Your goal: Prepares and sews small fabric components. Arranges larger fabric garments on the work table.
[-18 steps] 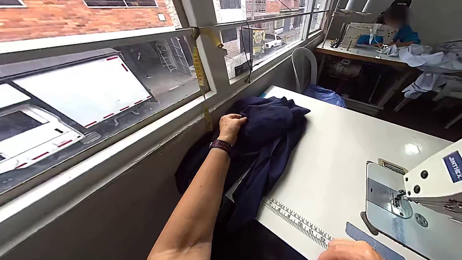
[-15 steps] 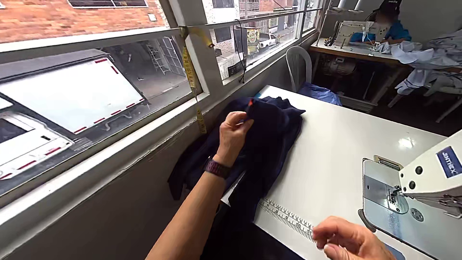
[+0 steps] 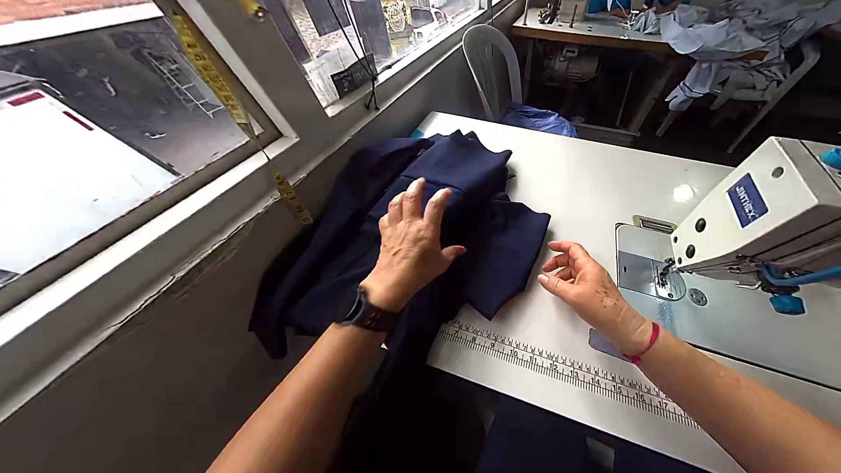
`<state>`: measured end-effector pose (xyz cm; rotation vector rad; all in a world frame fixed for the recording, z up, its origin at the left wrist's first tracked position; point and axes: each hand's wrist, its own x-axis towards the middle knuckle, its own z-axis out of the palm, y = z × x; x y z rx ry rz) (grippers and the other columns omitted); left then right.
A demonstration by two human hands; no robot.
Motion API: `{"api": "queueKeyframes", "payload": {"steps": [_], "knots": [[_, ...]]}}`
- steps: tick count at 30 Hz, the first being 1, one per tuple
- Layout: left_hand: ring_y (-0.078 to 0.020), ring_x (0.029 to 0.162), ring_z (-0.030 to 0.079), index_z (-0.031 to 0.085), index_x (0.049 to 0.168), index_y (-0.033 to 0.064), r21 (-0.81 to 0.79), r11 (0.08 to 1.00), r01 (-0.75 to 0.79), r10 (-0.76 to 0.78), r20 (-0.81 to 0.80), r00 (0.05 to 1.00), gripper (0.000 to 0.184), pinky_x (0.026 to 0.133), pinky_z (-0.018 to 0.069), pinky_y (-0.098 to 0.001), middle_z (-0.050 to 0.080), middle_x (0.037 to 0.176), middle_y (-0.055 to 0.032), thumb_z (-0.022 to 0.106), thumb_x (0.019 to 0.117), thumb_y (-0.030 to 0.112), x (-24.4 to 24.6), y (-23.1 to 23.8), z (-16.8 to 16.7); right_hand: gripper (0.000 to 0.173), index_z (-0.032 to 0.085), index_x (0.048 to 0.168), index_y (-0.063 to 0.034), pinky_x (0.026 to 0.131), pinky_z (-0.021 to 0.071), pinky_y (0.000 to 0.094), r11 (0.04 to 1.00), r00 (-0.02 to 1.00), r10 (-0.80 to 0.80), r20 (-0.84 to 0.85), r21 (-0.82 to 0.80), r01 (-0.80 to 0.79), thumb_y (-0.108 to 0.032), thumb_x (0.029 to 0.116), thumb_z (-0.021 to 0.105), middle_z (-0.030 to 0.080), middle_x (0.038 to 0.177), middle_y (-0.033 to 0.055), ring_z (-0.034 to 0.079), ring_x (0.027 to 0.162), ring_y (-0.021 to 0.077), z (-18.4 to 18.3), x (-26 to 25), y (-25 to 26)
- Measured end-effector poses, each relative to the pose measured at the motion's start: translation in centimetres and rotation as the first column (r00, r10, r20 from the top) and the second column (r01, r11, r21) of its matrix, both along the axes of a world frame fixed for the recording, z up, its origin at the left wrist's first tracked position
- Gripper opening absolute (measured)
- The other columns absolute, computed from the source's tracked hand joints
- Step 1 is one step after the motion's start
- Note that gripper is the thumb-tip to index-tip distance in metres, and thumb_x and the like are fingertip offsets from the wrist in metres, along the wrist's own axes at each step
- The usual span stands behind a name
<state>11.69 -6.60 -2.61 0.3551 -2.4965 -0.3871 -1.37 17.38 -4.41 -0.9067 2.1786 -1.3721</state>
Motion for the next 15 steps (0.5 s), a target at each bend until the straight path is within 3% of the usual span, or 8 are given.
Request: {"api": "queueKeyframes", "payload": {"steps": [1, 2, 4, 6, 9, 12, 15], "knots": [[-0.0601, 0.129, 0.046, 0.057, 0.139, -0.0014, -0.028, 0.999, -0.024, 0.026, 0.076, 0.997, 0.08, 0.092, 0.0409, -0.076, 0.048, 0.144, -0.0362, 0.093, 0.0706, 0.021, -1.4, -0.3, -0.2, 0.052, 0.051, 0.139, 0.0027, 0.063, 0.054, 0.0311, 1.0, 0.999, 0.016, -0.047, 0.005, -0.016, -0.008, 0.0926, 0.072, 0.071, 0.096, 0.0101, 0.064, 0.067, 0.0136, -0.1, 0.0, -0.6], [-0.0597, 0.124, 0.051, 0.06, 0.136, -0.0016, -0.054, 0.998, -0.028, 0.035, 0.133, 0.99, 0.072, 0.087, 0.0427, -0.0758, 0.056, 0.134, -0.0354, 0.09, 0.0739, 0.021, -2.6, -0.9, -0.4, 0.05, 0.051, 0.138, 0.003, 0.062, 0.0542, 0.0307, 0.999, 0.997, 0.045, -0.07, 0.032, -0.042, -0.008, 0.0933, 0.071, 0.071, 0.092, 0.0089, 0.064, 0.066, 0.0132, 0.2, 0.1, -1.2], [-0.0536, 0.109, 0.062, 0.07, 0.118, -0.003, -0.027, 0.999, -0.046, 0.052, 0.255, 0.966, 0.033, 0.081, 0.0465, -0.0717, 0.068, 0.112, -0.0302, 0.075, 0.0884, 0.012, -4.5, -2.5, 0.4, 0.045, 0.056, 0.135, 0.0026, 0.068, 0.0557, 0.0331, 0.988, 0.983, 0.12, -0.136, 0.113, -0.105, -0.008, 0.0936, 0.071, 0.071, 0.093, 0.0091, 0.065, 0.069, 0.0151, 0.7, 0.2, -1.7], [-0.0501, 0.106, 0.066, 0.072, 0.109, -0.0045, 0.126, 0.985, -0.122, 0.076, 0.316, 0.946, 0.019, 0.089, 0.0472, -0.0709, 0.07, 0.106, -0.0293, 0.061, 0.0983, 0.006, -5.3, -4.4, 2.4, 0.035, 0.065, 0.126, 0.0018, 0.07, 0.0542, 0.0354, 0.969, 0.955, 0.206, -0.211, 0.178, -0.17, -0.011, 0.0933, 0.07, 0.071, 0.094, 0.0101, 0.064, 0.072, 0.0173, 0.5, 0.1, -1.3], [-0.0382, 0.101, 0.067, 0.072, 0.107, -0.0067, 0.358, 0.923, -0.141, 0.119, 0.083, 0.989, 0.018, 0.093, 0.0473, -0.0606, 0.071, 0.102, -0.0262, 0.062, 0.0988, 0.006, -4.5, -8.2, 4.5, 0.02, 0.075, 0.105, -0.0023, 0.068, 0.051, 0.0311, 0.944, 0.937, 0.29, -0.197, 0.223, -0.245, -0.017, 0.0961, 0.064, 0.07, 0.085, 0.0072, 0.061, 0.07, 0.0126, 0.0, -0.1, -0.1], [-0.0103, 0.088, 0.064, 0.07, 0.11, -0.0026, 0.538, 0.838, -0.094, 0.18, -0.109, 0.978, 0.016, 0.085, 0.0524, -0.0355, 0.07, 0.1, -0.0115, 0.065, 0.097, 0.005, -2.9, -10.1, 5.7, 0.02, 0.077, 0.097, -0.0064, 0.064, 0.0492, 0.0225, 0.952, 0.95, 0.275, -0.147, 0.181, -0.248, -0.02, 0.0971, 0.062, 0.07, 0.078, 0.0016, 0.06, 0.066, 0.0037, -0.5, -0.6, -0.4], [0.0001, 0.084, 0.064, 0.067, 0.115, 0.0009, 0.696, 0.718, -0.031, 0.243, -0.209, 0.947, 0.019, 0.08, 0.0549, -0.0228, 0.07, 0.1, -0.0018, 0.063, 0.0965, 0.002, -1.8, -10.4, 5.4, 0.013, 0.076, 0.089, -0.0082, 0.06, 0.0456, 0.0212, 0.983, 0.961, 0.176, -0.212, 0.087, -0.161, -0.017, 0.0932, 0.067, 0.066, 0.069, -0.0024, 0.056, 0.061, 0.0012, -1.0, -0.9, -1.5]]}}
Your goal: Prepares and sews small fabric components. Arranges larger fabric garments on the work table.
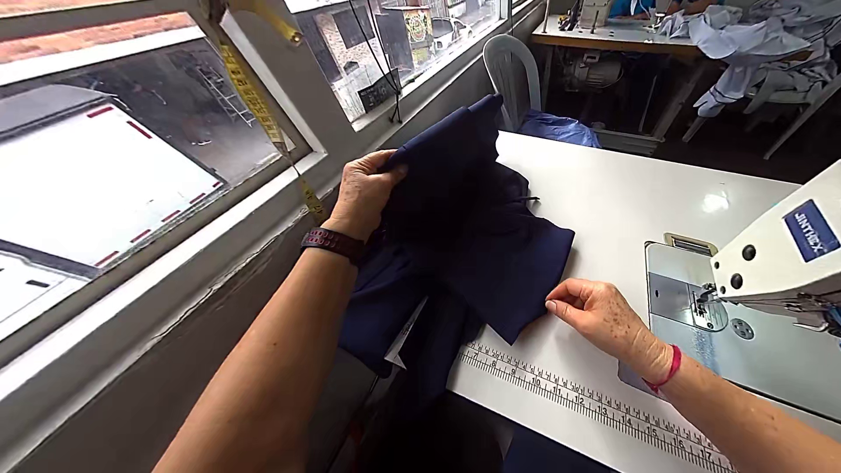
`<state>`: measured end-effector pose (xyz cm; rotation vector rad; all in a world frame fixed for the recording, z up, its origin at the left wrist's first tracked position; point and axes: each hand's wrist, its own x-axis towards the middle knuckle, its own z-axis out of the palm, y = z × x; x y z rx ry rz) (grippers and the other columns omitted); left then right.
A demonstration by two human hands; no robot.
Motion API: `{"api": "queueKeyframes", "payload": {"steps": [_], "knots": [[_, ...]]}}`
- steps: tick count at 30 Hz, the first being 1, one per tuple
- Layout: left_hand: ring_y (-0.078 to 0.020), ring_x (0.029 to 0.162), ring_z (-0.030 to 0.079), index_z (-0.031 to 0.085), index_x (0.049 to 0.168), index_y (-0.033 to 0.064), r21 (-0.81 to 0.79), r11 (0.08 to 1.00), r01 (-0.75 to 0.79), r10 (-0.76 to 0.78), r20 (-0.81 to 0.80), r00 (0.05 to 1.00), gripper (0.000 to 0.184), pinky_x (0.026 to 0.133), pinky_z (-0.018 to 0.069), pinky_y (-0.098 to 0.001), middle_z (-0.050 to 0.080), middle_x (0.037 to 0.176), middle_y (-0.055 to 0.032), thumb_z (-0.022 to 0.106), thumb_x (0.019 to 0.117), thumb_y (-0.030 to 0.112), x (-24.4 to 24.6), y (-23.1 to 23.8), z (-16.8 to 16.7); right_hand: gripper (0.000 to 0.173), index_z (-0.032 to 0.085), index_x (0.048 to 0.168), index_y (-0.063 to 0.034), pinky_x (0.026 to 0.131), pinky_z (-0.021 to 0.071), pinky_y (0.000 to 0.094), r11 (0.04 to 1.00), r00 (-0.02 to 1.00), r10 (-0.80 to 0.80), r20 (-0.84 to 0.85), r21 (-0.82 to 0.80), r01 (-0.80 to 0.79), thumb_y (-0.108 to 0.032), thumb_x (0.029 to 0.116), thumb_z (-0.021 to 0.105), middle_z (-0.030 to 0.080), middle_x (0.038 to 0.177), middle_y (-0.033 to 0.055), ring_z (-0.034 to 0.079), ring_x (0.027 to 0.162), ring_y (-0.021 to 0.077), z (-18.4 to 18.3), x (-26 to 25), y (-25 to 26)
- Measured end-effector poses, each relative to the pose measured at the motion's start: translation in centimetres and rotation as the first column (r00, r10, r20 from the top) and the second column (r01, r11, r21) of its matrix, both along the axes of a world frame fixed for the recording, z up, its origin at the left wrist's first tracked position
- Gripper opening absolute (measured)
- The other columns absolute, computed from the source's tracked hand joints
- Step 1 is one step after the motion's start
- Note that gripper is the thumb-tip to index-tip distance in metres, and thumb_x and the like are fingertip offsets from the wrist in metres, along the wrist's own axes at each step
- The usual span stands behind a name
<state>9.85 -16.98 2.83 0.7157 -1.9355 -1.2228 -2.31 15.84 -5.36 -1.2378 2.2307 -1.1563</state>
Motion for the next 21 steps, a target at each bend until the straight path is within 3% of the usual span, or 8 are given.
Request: {"api": "queueKeyframes", "payload": {"steps": [4, 6, 9, 11, 13, 17, 19, 21], "knots": [[0.0005, 0.084, 0.068, 0.065, 0.118, 0.0102, 0.239, 0.97, -0.037, 0.1, -0.259, 0.961, 0.018, 0.078, 0.058, -0.0218, 0.071, 0.096, 0.0082, 0.058, 0.1011, 0.008, 1.1, 1.7, -0.1, 0.005, 0.074, 0.085, -0.0091, 0.058, 0.0465, 0.0184, 0.989, 0.999, -0.04, -0.016, -0.141, 0.038, -0.012, 0.0886, 0.072, 0.066, 0.068, -0.0043, 0.057, 0.059, -0.0009, 0.2, -0.4, -1.4], [0.006, 0.087, 0.066, 0.057, 0.124, 0.0177, 0.304, 0.953, -0.012, 0.127, -0.363, 0.923, 0.018, 0.079, 0.0562, -0.0163, 0.068, 0.098, 0.0142, 0.05, 0.1075, 0.018, 2.0, 2.7, -0.1, 0.004, 0.074, 0.088, -0.0079, 0.056, 0.0474, 0.0157, 0.98, 0.996, -0.011, 0.09, -0.198, 0.029, -0.01, 0.089, 0.071, 0.066, 0.068, -0.0051, 0.057, 0.057, -0.0023, 0.7, -0.3, -1.7], [0.0089, 0.09, 0.063, 0.052, 0.127, 0.0169, 0.319, 0.947, 0.037, 0.114, -0.441, 0.89, 0.021, 0.082, 0.0529, -0.0128, 0.065, 0.1, 0.0142, 0.038, 0.1112, 0.02, 2.5, 2.8, -0.3, 0.01, 0.073, 0.099, -0.0044, 0.056, 0.0514, 0.0155, 0.967, 0.962, 0.063, 0.265, -0.256, 0.007, -0.004, 0.0909, 0.068, 0.069, 0.071, -0.0031, 0.061, 0.058, -0.0005, 1.4, 0.6, -2.7], [0.0085, 0.085, 0.065, 0.054, 0.119, 0.0168, 0.333, 0.943, 0.009, 0.148, -0.442, 0.885, 0.015, 0.077, 0.0546, -0.013, 0.067, 0.094, 0.0147, 0.042, 0.1099, 0.017, 2.0, 2.4, -0.1, 0.013, 0.074, 0.099, -0.0028, 0.06, 0.0537, 0.0159, 0.951, 0.982, 0.104, 0.156, -0.304, -0.052, -0.003, 0.0885, 0.067, 0.07, 0.076, -0.0011, 0.063, 0.063, 0.0003, 1.1, 1.3, -3.8], [0.0076, 0.082, 0.065, 0.056, 0.115, 0.0163, 0.342, 0.939, -0.036, 0.181, -0.404, 0.897, 0.013, 0.076, 0.0547, -0.0142, 0.066, 0.09, 0.0144, 0.045, 0.109, 0.017, 1.6, 2.2, 0.4, 0.012, 0.077, 0.092, -0.0036, 0.064, 0.0542, 0.0198, 0.942, 0.988, 0.099, -0.12, -0.307, -0.132, -0.003, 0.0852, 0.067, 0.07, 0.08, 0.0024, 0.064, 0.069, 0.0051, 0.6, 1.8, -5.0], [0.0053, 0.07, 0.064, 0.061, 0.107, 0.0139, 0.166, 0.961, -0.219, 0.246, -0.161, 0.956, 0.006, 0.068, 0.0554, -0.0168, 0.066, 0.08, 0.0124, 0.056, 0.1032, 0.015, 3.3, 0.8, 1.5, 0.009, 0.078, 0.088, -0.0043, 0.068, 0.0568, 0.0406, 0.979, 0.906, 0.09, -0.414, -0.128, -0.156, -0.002, 0.0828, 0.071, 0.071, 0.08, 0.0092, 0.07, 0.076, 0.0227, 0.0, 1.2, -4.8], [-0.0085, 0.077, 0.065, 0.059, 0.12, 0.0074, -0.1, 0.953, -0.287, 0.299, 0.133, 0.945, 0.02, 0.072, 0.0566, -0.0303, 0.066, 0.091, -0.0017, 0.058, 0.1002, 0.01, 5.7, 0.3, 1.9, 0.028, 0.076, 0.104, -0.0001, 0.077, 0.0578, 0.0508, 0.995, 0.873, -0.034, -0.487, -0.098, -0.016, -0.008, 0.0776, 0.081, 0.071, 0.098, 0.0193, 0.07, 0.091, 0.0361, -0.4, 0.1, -3.3], [-0.0506, 0.101, 0.063, 0.047, 0.14, -0.0056, -0.409, 0.886, -0.221, 0.383, 0.374, 0.844, 0.047, 0.083, 0.048, -0.0694, 0.061, 0.119, -0.0342, 0.06, 0.0954, 0.001, 7.9, 0.5, 2.2, 0.073, 0.058, 0.135, 0.008, 0.092, 0.051, 0.062, 0.988, 0.908, -0.152, -0.389, -0.05, 0.144, -0.017, 0.0736, 0.089, 0.059, 0.129, 0.0329, 0.06, 0.115, 0.0505, -0.2, -1.1, -1.9]]}}
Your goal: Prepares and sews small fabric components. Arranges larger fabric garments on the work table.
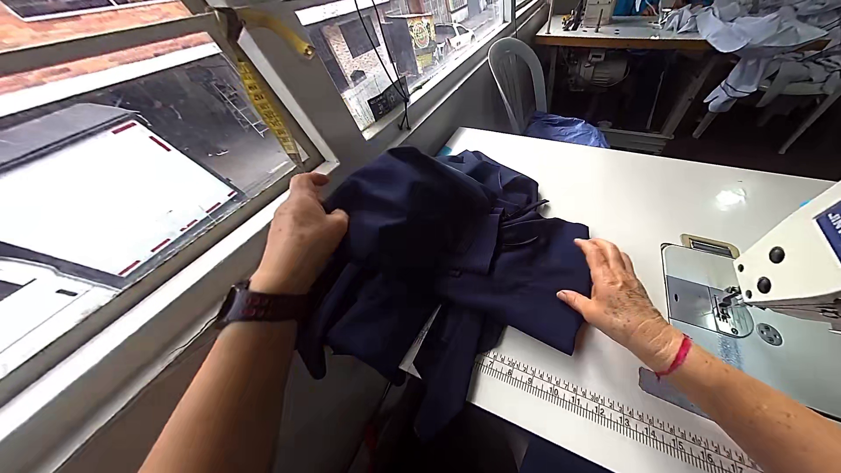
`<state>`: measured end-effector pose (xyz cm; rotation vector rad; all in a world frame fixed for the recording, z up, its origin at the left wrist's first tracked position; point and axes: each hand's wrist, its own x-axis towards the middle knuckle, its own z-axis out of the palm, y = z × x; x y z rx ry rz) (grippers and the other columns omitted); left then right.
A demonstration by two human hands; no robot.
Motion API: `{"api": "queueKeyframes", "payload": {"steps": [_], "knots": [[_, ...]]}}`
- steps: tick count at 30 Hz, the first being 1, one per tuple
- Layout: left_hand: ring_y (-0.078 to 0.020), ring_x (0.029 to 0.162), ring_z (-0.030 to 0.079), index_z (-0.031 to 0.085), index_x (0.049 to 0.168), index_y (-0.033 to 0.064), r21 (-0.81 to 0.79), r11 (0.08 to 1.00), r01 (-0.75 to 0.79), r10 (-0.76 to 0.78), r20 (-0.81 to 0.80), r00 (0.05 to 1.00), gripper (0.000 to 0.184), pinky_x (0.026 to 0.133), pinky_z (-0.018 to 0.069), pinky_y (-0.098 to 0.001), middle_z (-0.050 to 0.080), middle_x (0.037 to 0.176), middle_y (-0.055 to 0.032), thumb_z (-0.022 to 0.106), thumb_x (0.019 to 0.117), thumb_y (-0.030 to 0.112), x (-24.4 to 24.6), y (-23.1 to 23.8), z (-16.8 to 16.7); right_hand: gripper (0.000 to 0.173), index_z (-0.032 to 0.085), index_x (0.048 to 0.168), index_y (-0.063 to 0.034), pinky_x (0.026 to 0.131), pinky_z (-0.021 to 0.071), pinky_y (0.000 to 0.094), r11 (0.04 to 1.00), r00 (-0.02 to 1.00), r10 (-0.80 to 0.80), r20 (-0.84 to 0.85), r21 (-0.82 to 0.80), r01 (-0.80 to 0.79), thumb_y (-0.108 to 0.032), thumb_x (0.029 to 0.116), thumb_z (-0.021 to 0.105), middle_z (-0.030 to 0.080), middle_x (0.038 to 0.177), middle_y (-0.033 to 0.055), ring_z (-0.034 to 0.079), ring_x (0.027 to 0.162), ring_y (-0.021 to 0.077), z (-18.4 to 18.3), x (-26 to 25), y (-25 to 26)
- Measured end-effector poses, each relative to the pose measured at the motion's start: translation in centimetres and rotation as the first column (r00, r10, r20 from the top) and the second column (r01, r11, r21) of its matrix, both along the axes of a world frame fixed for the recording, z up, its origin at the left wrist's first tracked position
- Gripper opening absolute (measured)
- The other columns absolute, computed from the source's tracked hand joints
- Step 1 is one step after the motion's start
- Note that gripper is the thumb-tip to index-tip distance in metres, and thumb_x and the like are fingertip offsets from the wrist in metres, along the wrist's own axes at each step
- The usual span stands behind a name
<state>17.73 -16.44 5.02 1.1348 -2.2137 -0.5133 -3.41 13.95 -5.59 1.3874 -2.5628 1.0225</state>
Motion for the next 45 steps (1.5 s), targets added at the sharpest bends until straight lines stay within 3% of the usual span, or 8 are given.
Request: {"api": "queueKeyframes", "payload": {"steps": [5, 15, 20, 25, 30, 34, 39, 45], "knots": [[-0.0531, 0.114, 0.059, 0.059, 0.133, -0.0046, -0.268, 0.841, 0.47, -0.425, 0.209, 0.881, 0.063, 0.091, 0.0494, -0.0701, 0.059, 0.129, -0.0333, 0.081, 0.0855, 0.031, -3.2, 3.8, -3.9, 0.091, 0.032, 0.151, -0.0022, 0.091, 0.0564, 0.0457, 0.957, 0.699, -0.027, 0.715, -0.183, 0.224, -0.012, 0.0792, 0.087, 0.063, 0.128, 0.0223, 0.068, 0.108, 0.0285, 1.1, 1.4, -1.5], [-0.0358, 0.094, 0.071, 0.074, 0.106, -0.0066, 0.049, 0.854, 0.518, -0.52, 0.043, 0.853, 0.016, 0.089, 0.0525, -0.0565, 0.073, 0.098, -0.0233, 0.061, 0.0978, -0.002, -7.9, 4.1, -4.5, 0.065, 0.05, 0.142, 0.0053, 0.085, 0.0551, 0.0537, 0.979, 0.886, -0.134, 0.444, -0.079, 0.188, -0.001, 0.084, 0.08, 0.071, 0.103, 0.022, 0.07, 0.091, 0.0345, 1.0, -1.0, -3.0], [-0.0613, 0.124, 0.049, 0.057, 0.128, -0.0133, -0.263, 0.962, 0.073, -0.086, -0.039, 0.996, 0.032, 0.101, 0.036, -0.0747, 0.053, 0.13, -0.0415, 0.054, 0.0995, 0.002, -1.3, 0.0, 0.9, 0.006, 0.077, 0.089, -0.0039, 0.084, 0.0548, 0.0352, 0.904, 0.984, 0.177, 0.012, -0.396, -0.158, -0.009, 0.0872, 0.074, 0.071, 0.096, 0.0082, 0.067, 0.096, 0.0178, 1.5, 1.0, -2.4], [-0.0373, 0.144, 0.042, 0.059, 0.139, 0.0093, -0.252, 0.438, 0.863, -0.827, 0.264, 0.496, 0.07, 0.115, 0.0325, -0.0668, 0.061, 0.142, -0.0093, 0.069, 0.0696, 0.013, -0.4, 5.4, -2.8, 0.024, 0.074, 0.099, -0.01, 0.092, 0.0533, 0.0341, 0.567, 0.593, 0.65, -0.475, -0.217, -0.795, -0.005, 0.1015, 0.05, 0.076, 0.102, 0.0065, 0.07, 0.102, 0.0208, -0.1, 5.0, -0.6], [-0.024, 0.086, 0.073, 0.075, 0.083, 0.0097, -0.243, 0.276, 0.93, -0.878, 0.329, 0.346, 0.013, 0.085, 0.0515, -0.0584, 0.074, 0.081, -0.0042, 0.072, 0.0757, 0.021, -4.4, 5.0, -6.8, 0.014, 0.072, 0.103, -0.005, 0.089, 0.0578, 0.02, 0.608, 0.803, 0.583, -0.126, -0.587, -0.534, -0.007, 0.0996, 0.059, 0.074, 0.101, -0.002, 0.069, 0.097, 0.0018, 7.9, 2.3, 0.1], [-0.0315, 0.077, 0.07, 0.075, 0.091, 0.0023, 0.059, 0.629, 0.775, -0.756, 0.282, 0.591, 0.031, 0.074, 0.0521, -0.0605, 0.072, 0.078, -0.0147, 0.092, 0.072, 0.021, -7.7, 1.1, -0.7, 0.022, 0.069, 0.107, -0.0125, 0.088, 0.0586, 0.0218, 0.467, 0.897, 0.422, -0.129, -0.818, -0.337, 0.003, 0.0983, 0.056, 0.074, 0.101, -0.0111, 0.069, 0.094, 0.0011, 15.2, -1.2, -0.1], [-0.0254, 0.08, 0.066, 0.072, 0.095, -0.0001, 0.004, 0.672, 0.741, -0.724, 0.214, 0.656, 0.03, 0.077, 0.0508, -0.0524, 0.07, 0.084, -0.0136, 0.088, 0.0768, 0.017, -10.9, 2.3, 5.7, 0.011, 0.064, 0.108, -0.0013, 0.086, 0.0522, 0.0152, 0.616, 0.99, -0.059, -0.126, -0.785, -0.063, -0.008, 0.1006, 0.059, 0.069, 0.097, -0.0055, 0.063, 0.091, -0.0058, 16.1, -6.0, -1.4], [-0.0081, 0.082, 0.061, 0.069, 0.098, 0.003, 0.199, 0.608, 0.769, -0.785, 0.006, 0.619, 0.013, 0.079, 0.0507, -0.0334, 0.066, 0.087, -0.0037, 0.062, 0.0974, 0.014, -12.0, 4.7, 5.3, 0.051, 0.047, 0.141, 0.0137, 0.108, 0.0356, 0.0661, 0.863, 0.93, -0.356, -0.095, -0.414, 0.289, -0.003, 0.0934, 0.056, 0.048, 0.144, 0.0368, 0.044, 0.136, 0.053, 12.4, -6.9, -4.2]]}}
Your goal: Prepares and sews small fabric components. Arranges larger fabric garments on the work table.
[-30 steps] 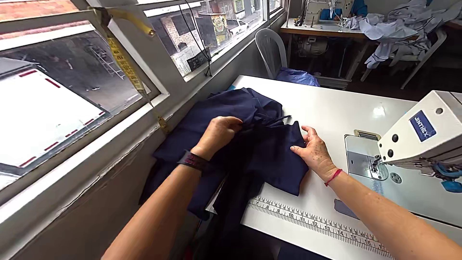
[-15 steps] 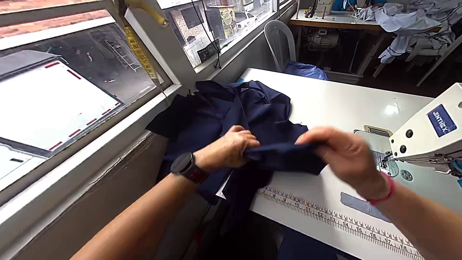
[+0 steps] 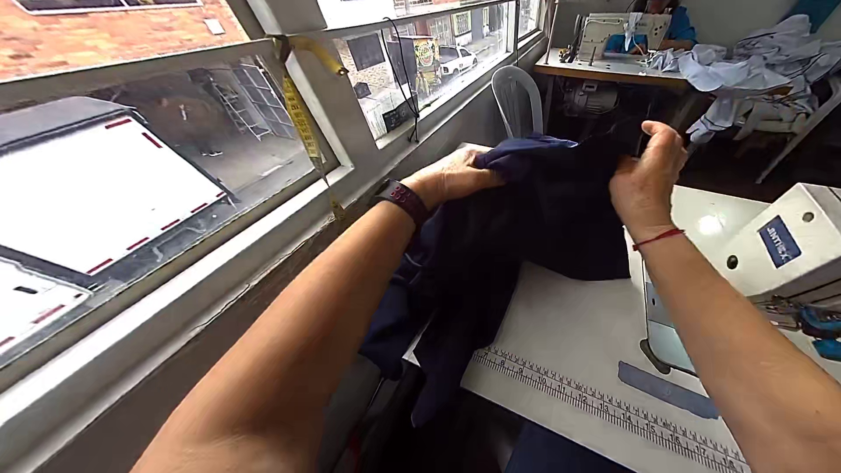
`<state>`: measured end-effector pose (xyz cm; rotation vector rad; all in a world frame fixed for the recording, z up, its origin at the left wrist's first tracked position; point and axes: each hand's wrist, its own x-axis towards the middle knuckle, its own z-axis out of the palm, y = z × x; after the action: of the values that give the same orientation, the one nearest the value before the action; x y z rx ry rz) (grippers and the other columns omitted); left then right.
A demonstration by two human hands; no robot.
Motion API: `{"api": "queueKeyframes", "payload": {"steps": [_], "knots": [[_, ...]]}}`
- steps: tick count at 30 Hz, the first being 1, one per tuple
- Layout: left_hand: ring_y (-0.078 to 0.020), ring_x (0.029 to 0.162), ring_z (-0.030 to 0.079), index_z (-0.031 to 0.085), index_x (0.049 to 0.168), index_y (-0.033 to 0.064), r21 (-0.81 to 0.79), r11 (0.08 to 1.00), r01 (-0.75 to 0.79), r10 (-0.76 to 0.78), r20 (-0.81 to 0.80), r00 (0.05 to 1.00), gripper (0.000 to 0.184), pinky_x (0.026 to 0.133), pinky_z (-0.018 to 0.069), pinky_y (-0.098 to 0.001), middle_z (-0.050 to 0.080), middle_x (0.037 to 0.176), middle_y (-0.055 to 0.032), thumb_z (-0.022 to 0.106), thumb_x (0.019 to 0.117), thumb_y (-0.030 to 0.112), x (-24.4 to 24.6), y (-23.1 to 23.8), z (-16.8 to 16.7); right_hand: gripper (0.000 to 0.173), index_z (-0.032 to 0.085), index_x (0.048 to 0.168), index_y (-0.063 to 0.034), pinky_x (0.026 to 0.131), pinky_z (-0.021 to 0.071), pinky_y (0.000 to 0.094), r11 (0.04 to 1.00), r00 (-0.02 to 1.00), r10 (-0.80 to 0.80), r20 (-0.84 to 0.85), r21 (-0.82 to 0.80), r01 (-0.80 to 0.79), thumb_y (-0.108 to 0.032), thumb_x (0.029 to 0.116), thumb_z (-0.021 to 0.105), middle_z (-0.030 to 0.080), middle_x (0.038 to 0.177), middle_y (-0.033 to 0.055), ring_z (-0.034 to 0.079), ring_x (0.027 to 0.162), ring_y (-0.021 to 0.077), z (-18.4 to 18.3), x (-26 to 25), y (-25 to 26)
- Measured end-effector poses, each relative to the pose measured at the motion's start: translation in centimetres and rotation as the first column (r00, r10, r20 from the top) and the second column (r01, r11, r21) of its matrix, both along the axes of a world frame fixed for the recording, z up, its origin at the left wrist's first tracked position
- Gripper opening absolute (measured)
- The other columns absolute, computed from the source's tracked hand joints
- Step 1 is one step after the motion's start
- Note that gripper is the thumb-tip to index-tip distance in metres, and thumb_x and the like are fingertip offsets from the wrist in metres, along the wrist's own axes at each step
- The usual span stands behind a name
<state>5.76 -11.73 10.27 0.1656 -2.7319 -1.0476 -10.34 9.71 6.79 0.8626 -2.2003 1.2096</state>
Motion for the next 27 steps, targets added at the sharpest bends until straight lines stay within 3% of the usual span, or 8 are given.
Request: {"api": "queueKeyframes", "payload": {"steps": [2, 6, 9, 12, 14, 17, 22, 27], "knots": [[-0.0257, 0.104, 0.061, 0.065, 0.118, -0.0041, 0.128, 0.99, -0.063, 0.038, 0.192, 0.981, 0.026, 0.093, 0.0475, -0.0484, 0.066, 0.112, -0.0202, 0.056, 0.0999, 0.011, -0.5, -1.1, -3.1, 0.052, 0.05, 0.142, 0.01, 0.109, 0.033, 0.0702, 0.984, 0.992, 0.089, -0.087, 0.164, -0.074, -0.001, 0.0915, 0.055, 0.044, 0.151, 0.0334, 0.037, 0.143, 0.0531, -2.6, 1.6, -0.8], [-0.0196, 0.126, 0.056, 0.057, 0.138, -0.0009, 0.373, 0.911, -0.174, 0.134, 0.129, 0.982, 0.047, 0.101, 0.0449, -0.0401, 0.059, 0.14, -0.0146, 0.04, 0.0968, 0.012, 0.1, -4.1, -7.6, 0.03, 0.075, 0.118, -0.005, 0.108, 0.026, 0.0757, 0.749, 0.923, 0.379, 0.064, 0.565, -0.346, 0.002, 0.0941, 0.058, 0.068, 0.132, 0.0169, 0.047, 0.139, 0.047, -6.6, 2.6, -0.6], [-0.0132, 0.11, 0.067, 0.058, 0.134, -0.0001, 0.614, 0.762, -0.207, 0.327, -0.089, 0.941, 0.045, 0.091, 0.0533, -0.0317, 0.07, 0.123, -0.0089, 0.038, 0.0949, 0.008, 2.2, -4.6, -7.2, 0.03, 0.073, 0.124, -0.0084, 0.106, 0.0304, 0.0711, 0.508, 0.91, 0.245, 0.335, 0.755, -0.414, -0.007, 0.1003, 0.054, 0.071, 0.124, 0.016, 0.055, 0.129, 0.0422, -6.2, 2.1, -0.3], [-0.0077, 0.07, 0.07, 0.065, 0.107, 0.0066, 0.771, 0.608, -0.187, 0.525, -0.215, 0.823, 0.033, 0.069, 0.0598, -0.0255, 0.072, 0.078, 0.0031, 0.033, 0.099, 0.003, 5.2, -4.5, -5.8, 0.026, 0.076, 0.11, -0.0008, 0.09, 0.0481, 0.063, 0.717, 0.921, 0.349, 0.175, 0.583, -0.383, -0.001, 0.0967, 0.054, 0.073, 0.103, 0.0224, 0.068, 0.103, 0.043, -6.1, 2.5, -0.3], [0.0021, 0.048, 0.045, 0.061, 0.097, 0.0145, 0.767, 0.603, -0.222, 0.577, -0.226, 0.785, 0.034, 0.046, 0.0397, -0.0137, 0.054, 0.064, 0.012, 0.029, 0.098, 0.003, 7.3, -4.9, -5.6, 0.023, 0.077, 0.096, 0.0011, 0.076, 0.055, 0.0529, 0.831, 0.877, 0.478, -0.038, 0.343, -0.438, 0.004, 0.0915, 0.055, 0.073, 0.088, 0.0187, 0.071, 0.085, 0.0354, -6.0, 3.7, -1.0], [0.0036, 0.042, 0.032, 0.062, 0.093, 0.0162, 0.622, 0.711, -0.328, 0.573, -0.241, 0.783, 0.025, 0.04, 0.0282, -0.013, 0.045, 0.058, 0.0144, 0.039, 0.0962, 0.006, 10.6, -4.2, -6.3, 0.022, 0.076, 0.095, 0.0006, 0.072, 0.0565, 0.0389, 0.797, 0.802, 0.597, -0.04, 0.142, -0.586, 0.002, 0.0902, 0.055, 0.074, 0.087, 0.0132, 0.071, 0.079, 0.0227, -5.4, 6.7, -2.9], [-0.0258, 0.082, 0.066, 0.069, 0.115, -0.0028, -0.175, 0.921, -0.347, 0.302, -0.239, 0.923, 0.043, 0.072, 0.0569, -0.0444, 0.068, 0.103, -0.017, 0.085, 0.0793, 0.015, 11.6, -0.3, -11.4, 0.059, 0.062, 0.133, 0.0013, 0.095, 0.0488, 0.0596, 0.698, 0.768, 0.627, 0.131, 0.344, -0.629, -0.012, 0.0786, 0.079, 0.06, 0.137, 0.0237, 0.057, 0.127, 0.0415, -6.9, 9.0, -6.2], [-0.046, 0.096, 0.071, 0.062, 0.131, -0.0067, -0.483, 0.805, -0.344, 0.386, -0.015, 0.922, 0.064, 0.075, 0.0554, -0.0653, 0.054, 0.145, -0.0283, 0.083, 0.0827, 0.03, 9.5, -1.4, -13.9, 0.026, 0.078, 0.098, -0.0018, 0.08, 0.0551, 0.0583, 0.654, 0.758, 0.652, 0.007, 0.502, -0.566, 0.009, 0.0859, 0.059, 0.076, 0.094, 0.0184, 0.073, 0.093, 0.0381, -10.4, 5.9, -6.6]]}}
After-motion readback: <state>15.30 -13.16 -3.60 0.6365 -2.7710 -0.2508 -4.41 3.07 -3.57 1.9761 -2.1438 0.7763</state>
